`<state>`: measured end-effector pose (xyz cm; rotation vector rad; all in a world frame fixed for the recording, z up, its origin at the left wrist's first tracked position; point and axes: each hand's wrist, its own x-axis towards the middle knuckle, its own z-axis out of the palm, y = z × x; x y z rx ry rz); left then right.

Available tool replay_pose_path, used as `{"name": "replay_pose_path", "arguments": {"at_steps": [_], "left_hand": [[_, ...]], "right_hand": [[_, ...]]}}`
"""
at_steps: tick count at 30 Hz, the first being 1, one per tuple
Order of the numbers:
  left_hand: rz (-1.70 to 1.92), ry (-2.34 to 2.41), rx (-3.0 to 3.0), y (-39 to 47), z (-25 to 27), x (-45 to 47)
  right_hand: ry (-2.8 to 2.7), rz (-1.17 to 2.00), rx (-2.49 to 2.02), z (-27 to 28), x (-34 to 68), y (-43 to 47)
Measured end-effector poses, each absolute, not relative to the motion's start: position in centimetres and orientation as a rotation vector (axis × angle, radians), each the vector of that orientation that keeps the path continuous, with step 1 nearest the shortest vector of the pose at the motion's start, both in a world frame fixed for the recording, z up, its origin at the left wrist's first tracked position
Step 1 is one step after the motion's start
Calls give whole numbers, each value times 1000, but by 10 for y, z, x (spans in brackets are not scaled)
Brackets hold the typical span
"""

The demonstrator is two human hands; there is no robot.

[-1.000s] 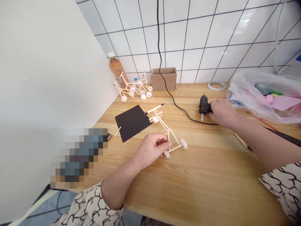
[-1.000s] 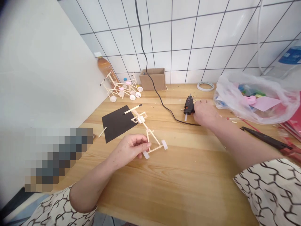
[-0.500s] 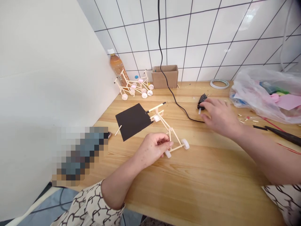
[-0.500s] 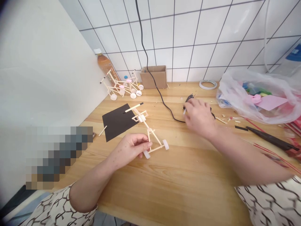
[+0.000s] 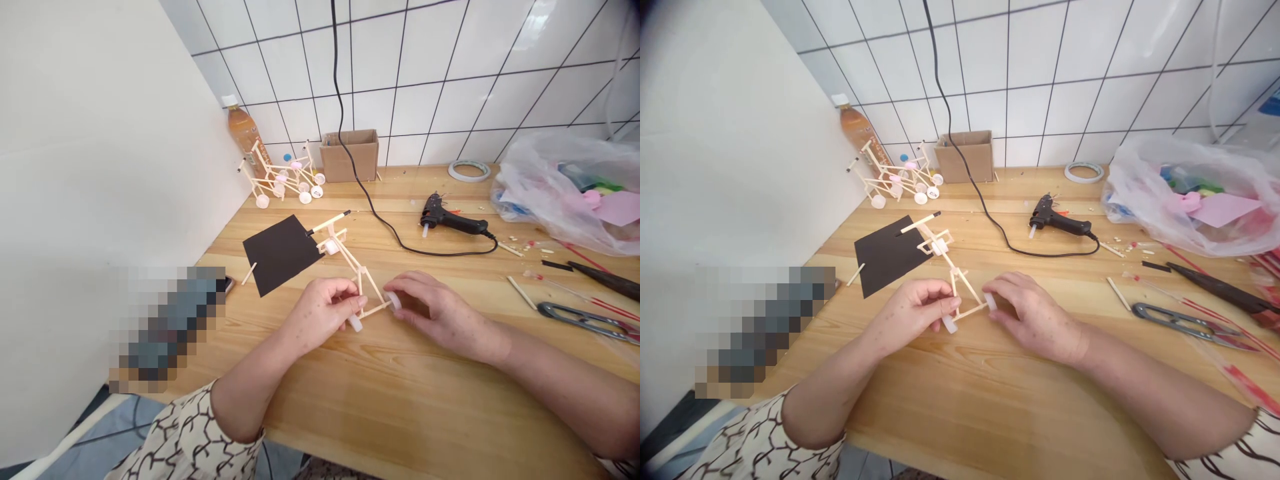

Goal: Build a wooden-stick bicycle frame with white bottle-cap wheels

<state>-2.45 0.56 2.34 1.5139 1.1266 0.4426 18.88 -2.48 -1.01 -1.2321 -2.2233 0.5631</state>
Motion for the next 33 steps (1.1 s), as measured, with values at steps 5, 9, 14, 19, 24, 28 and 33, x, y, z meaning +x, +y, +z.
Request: {"name": "replay_pose_path", "arguments": {"at_steps": [5, 9, 14, 19, 24, 28, 33], "left_hand": [[435, 1138, 1510, 5, 25, -24], [438, 1144, 1482, 5, 26, -24], [428, 1157, 1457, 6, 26, -24], [431, 1147, 1474, 6, 25, -24], [457, 1121, 1512, 7, 23, -25], [451, 1119, 1504, 7, 23, -25], [458, 1105, 1498, 6, 23, -25]], "right_hand": [[-2230, 549, -1213, -12, 190, -26], [-2235, 550, -1205, -14, 190, -25], [-2231, 540, -1198, -14, 190, -24], [-2246, 557, -1200, -12, 190, -24], [-2244, 550, -1190, -12, 190, -24], [-2247, 549, -1196, -13, 190, -24], [-2253, 548, -1197, -12, 190, -25]]}}
